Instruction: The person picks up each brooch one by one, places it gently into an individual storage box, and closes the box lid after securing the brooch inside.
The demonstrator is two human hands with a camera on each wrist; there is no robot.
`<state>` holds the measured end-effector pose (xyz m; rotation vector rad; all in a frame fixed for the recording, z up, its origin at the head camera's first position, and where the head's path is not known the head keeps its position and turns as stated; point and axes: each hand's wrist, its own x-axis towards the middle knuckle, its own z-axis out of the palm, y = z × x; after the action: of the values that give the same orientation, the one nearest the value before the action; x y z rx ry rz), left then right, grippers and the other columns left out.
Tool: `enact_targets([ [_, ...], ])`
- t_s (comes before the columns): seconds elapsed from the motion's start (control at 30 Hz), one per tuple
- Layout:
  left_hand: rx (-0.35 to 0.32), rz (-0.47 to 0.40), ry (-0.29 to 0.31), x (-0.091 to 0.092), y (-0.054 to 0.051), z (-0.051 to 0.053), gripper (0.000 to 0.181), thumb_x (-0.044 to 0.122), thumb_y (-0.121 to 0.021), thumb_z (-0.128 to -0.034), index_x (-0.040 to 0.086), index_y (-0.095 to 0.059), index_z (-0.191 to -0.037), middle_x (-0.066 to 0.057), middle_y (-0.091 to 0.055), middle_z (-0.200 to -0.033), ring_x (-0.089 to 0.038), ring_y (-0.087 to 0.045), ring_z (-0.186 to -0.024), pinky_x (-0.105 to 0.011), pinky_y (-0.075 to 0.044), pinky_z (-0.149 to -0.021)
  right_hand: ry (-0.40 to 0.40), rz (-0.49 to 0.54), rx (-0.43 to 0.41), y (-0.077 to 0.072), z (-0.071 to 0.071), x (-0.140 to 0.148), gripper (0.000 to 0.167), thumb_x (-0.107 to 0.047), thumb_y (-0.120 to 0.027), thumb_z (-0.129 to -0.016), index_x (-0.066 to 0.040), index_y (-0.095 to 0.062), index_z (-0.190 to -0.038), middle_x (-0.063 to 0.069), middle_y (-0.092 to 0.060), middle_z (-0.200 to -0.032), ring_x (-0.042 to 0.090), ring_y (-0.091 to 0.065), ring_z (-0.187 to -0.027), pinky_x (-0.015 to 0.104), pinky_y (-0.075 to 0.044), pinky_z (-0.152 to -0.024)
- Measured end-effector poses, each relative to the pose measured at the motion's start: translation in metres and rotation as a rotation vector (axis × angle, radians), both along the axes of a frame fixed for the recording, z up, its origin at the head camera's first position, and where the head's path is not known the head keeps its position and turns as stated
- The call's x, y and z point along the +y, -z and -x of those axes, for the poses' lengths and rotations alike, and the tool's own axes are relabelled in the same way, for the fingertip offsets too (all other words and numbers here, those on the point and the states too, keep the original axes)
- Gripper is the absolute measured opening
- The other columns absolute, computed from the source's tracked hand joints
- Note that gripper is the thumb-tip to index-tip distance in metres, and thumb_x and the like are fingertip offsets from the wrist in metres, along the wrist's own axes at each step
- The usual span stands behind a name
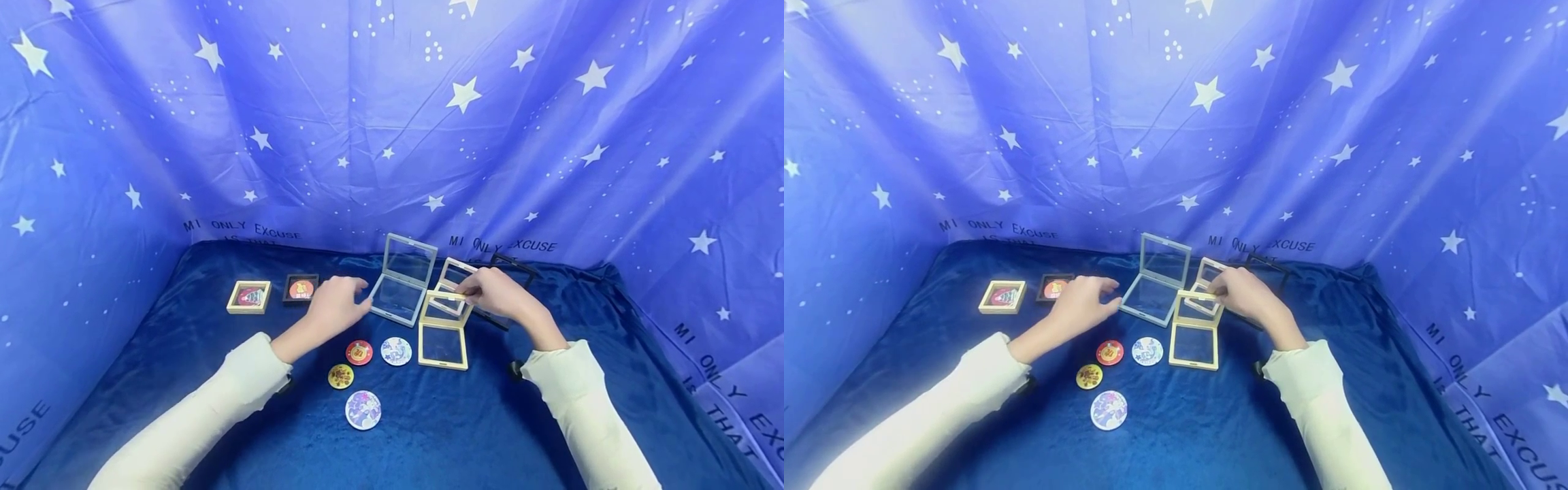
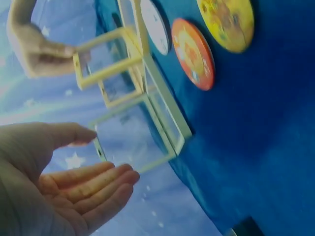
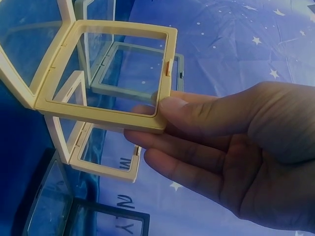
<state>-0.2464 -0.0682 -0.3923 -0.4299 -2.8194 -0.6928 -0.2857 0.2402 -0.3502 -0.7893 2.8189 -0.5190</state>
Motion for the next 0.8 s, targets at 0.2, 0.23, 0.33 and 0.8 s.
enact_targets([
  [0.2,-0.093,0.075,0.192,0.018,0.002,-0.005,0.041,0.029,-0.079,-0.0885,0.003,-0.074,-0.12,-0.013,-0.077,-0.111,-0.023,-0.075,-0.084,-0.036,-0.059,-0.069,0.014,-0.003,0.013,0.001,0.0,0.002,0.02,0.002,-0.065,-0.095,0.0,-0.077,-0.112,0.017,-0.077,-0.106,0.026,-0.074,-0.091,0.042,-0.059,-0.078],
  [0.23,-0.12,0.092,0.228,0.02,0.003,-0.005,0.044,0.031,-0.079,-0.0884,0.003,-0.073,-0.122,-0.013,-0.076,-0.115,-0.025,-0.075,-0.092,-0.038,-0.06,-0.074,0.014,0.0,0.018,0.002,0.0,0.002,0.02,0.002,-0.065,-0.095,0.0,-0.077,-0.111,0.017,-0.077,-0.106,0.027,-0.074,-0.091,0.042,-0.059,-0.078],
  [0.33,-0.2,0.159,0.335,0.025,0.005,-0.004,0.05,0.035,-0.079,-0.0887,0.004,-0.07,-0.128,-0.011,-0.073,-0.125,-0.027,-0.07,-0.114,-0.043,-0.058,-0.093,0.015,0.004,0.026,0.002,0.0,0.001,0.019,0.002,-0.065,-0.095,0.0,-0.078,-0.109,0.017,-0.077,-0.106,0.029,-0.074,-0.093,0.043,-0.059,-0.08],
  [0.8,-0.395,0.336,0.493,0.041,0.014,0.005,0.063,0.037,-0.086,-0.0817,0.009,-0.066,-0.135,-0.006,-0.068,-0.136,-0.02,-0.063,-0.127,-0.039,-0.051,-0.105,0.015,0.001,0.026,0.0,0.0,-0.001,0.018,0.003,-0.067,-0.093,0.0,-0.079,-0.106,0.017,-0.078,-0.103,0.03,-0.075,-0.093,0.044,-0.06,-0.081],
])
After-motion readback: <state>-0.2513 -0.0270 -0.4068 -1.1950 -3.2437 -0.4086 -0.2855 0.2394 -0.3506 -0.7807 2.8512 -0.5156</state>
